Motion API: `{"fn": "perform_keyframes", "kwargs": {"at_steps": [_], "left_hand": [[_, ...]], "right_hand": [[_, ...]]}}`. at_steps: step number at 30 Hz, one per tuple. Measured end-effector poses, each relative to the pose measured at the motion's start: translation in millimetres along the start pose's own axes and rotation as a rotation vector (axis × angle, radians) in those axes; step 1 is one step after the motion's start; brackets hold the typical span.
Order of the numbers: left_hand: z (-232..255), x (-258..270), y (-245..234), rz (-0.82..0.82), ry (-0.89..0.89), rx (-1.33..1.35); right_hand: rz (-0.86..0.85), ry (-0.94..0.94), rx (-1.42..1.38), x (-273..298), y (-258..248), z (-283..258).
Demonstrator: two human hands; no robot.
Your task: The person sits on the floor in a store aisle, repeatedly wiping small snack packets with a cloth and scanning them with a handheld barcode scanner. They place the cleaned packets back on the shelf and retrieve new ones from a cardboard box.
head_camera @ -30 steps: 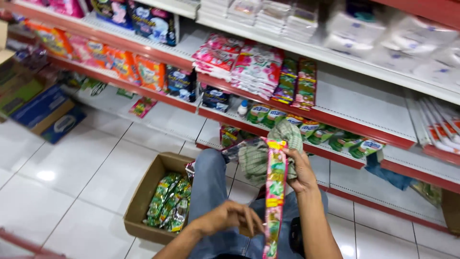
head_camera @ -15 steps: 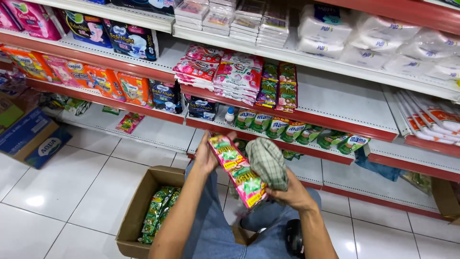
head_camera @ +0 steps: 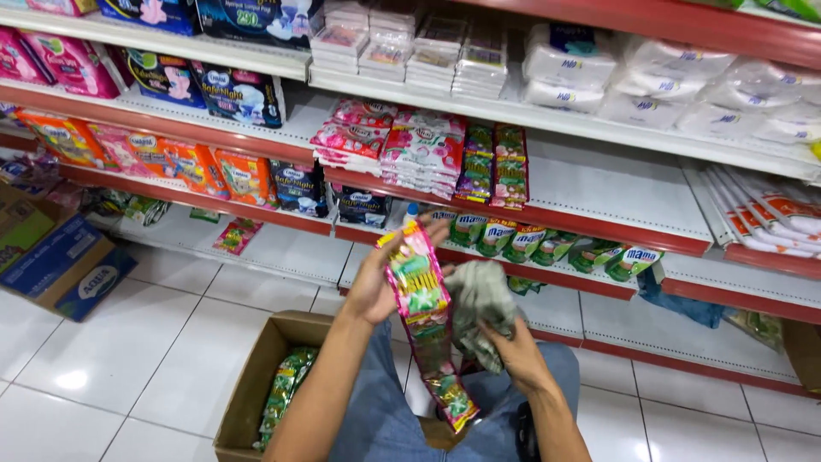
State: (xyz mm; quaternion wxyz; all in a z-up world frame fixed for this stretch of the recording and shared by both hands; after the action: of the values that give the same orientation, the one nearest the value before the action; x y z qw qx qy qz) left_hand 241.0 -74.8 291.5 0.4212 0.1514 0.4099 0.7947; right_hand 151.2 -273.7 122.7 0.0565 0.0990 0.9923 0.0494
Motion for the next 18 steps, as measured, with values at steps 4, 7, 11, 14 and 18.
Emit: {"fn": "perform_keyframes", "kwargs": {"at_steps": [4, 7, 11, 14, 18], "left_hand": [[-20.6, -1.2, 18.8, -0.110, -0.075, -0.041], [-28.7, 0.2, 26.5, -0.073, -0.061, -0.104], [-9.8, 1.4, 26.5, 0.064, 0.222, -0.070], [3.0, 10.5, 37.5, 0.172, 0.432, -0.084], [-4.5, 15.2, 57.0, 0.192, 0.661, -0.128]], "right_hand": [[0.114, -0.031, -0.181, -3.1, 7.9, -37.7], [0.271, -0.005, -0.312, 0.7, 2.8, -34.0], [0.200, -0.064, -0.040, 11.1, 19.8, -28.3], [0.372, -0.017, -0.204, 37.6, 29.6, -16.0], [0.412, 0.337, -0.800, 85.0, 74.7, 46.1]]}}
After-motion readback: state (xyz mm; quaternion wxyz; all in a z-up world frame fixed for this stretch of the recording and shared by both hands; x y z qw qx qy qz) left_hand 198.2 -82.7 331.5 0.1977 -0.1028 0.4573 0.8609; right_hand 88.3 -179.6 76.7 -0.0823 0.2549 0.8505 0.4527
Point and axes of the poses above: each hand's wrist, its own x-axis away from the middle knuckle, its own y-axis out of the palm, z = x × y, the point moved 9 cm from there along -x, towards the middle knuckle, and after that the axes turned 12 degrees about -y, right-handed, at the moved point
